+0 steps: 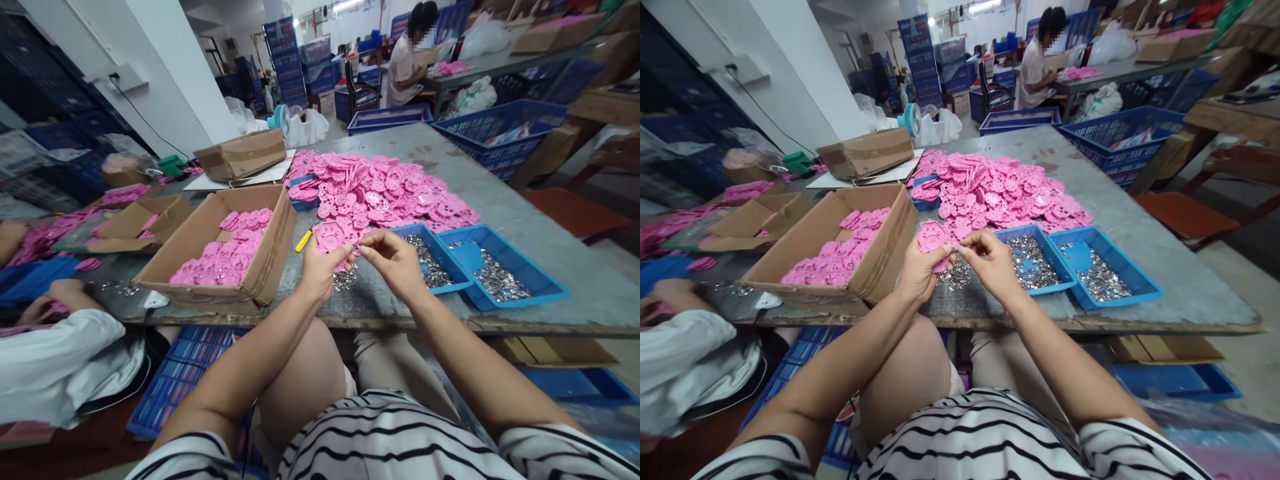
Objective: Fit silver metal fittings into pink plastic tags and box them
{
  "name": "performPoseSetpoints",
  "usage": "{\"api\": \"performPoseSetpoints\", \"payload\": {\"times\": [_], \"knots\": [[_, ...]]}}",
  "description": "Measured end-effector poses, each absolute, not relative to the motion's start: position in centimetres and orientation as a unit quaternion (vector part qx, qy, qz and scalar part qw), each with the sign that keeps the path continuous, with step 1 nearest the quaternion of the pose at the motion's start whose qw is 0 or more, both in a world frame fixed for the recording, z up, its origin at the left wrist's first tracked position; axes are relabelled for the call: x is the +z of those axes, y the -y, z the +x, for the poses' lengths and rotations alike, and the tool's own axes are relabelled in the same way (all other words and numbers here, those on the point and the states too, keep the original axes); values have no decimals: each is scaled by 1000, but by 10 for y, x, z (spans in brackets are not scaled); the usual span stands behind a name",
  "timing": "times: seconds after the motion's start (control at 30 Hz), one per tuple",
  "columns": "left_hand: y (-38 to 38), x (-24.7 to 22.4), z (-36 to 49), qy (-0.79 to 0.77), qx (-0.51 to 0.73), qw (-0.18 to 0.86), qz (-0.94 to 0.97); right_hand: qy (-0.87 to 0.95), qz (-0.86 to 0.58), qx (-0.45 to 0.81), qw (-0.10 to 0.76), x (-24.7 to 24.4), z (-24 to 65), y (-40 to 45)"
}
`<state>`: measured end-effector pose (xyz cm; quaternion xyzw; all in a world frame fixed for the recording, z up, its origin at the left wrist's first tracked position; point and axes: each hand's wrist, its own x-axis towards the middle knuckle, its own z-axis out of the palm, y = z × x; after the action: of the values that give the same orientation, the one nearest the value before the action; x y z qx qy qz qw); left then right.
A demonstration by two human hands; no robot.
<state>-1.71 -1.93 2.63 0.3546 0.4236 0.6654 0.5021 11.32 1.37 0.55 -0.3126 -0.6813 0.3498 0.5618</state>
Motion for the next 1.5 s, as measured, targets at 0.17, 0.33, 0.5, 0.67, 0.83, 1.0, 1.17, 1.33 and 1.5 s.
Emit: {"api": "performPoseSetpoints", "payload": {"times": [0.17,0.33,0.5,0.67,0.83,1.0,1.17,1.33,1.5], "knots": [[17,23,-16,-455,672,456,365,617,-335,494,513,7,102,-12],[18,25,-17,-409,676,484,375,569,-328,528,539,9,103,-16],[23,37,-16,-366,655,549,368,505,-328,521,605,3,107,-14],[30,40,-15,-326,653,562,389,479,-333,513,630,7,100,-3],[33,37,-13,-351,640,556,398,477,-311,534,625,13,91,6],[33,37,-11,-336,661,542,396,481,-312,526,629,10,86,8],[35,36,-11,-352,650,538,405,486,-315,519,628,9,84,7],[34,36,-9,-349,633,553,414,469,-313,536,629,11,84,8],[30,29,-9,-294,625,576,437,450,-329,540,630,18,83,12]]}}
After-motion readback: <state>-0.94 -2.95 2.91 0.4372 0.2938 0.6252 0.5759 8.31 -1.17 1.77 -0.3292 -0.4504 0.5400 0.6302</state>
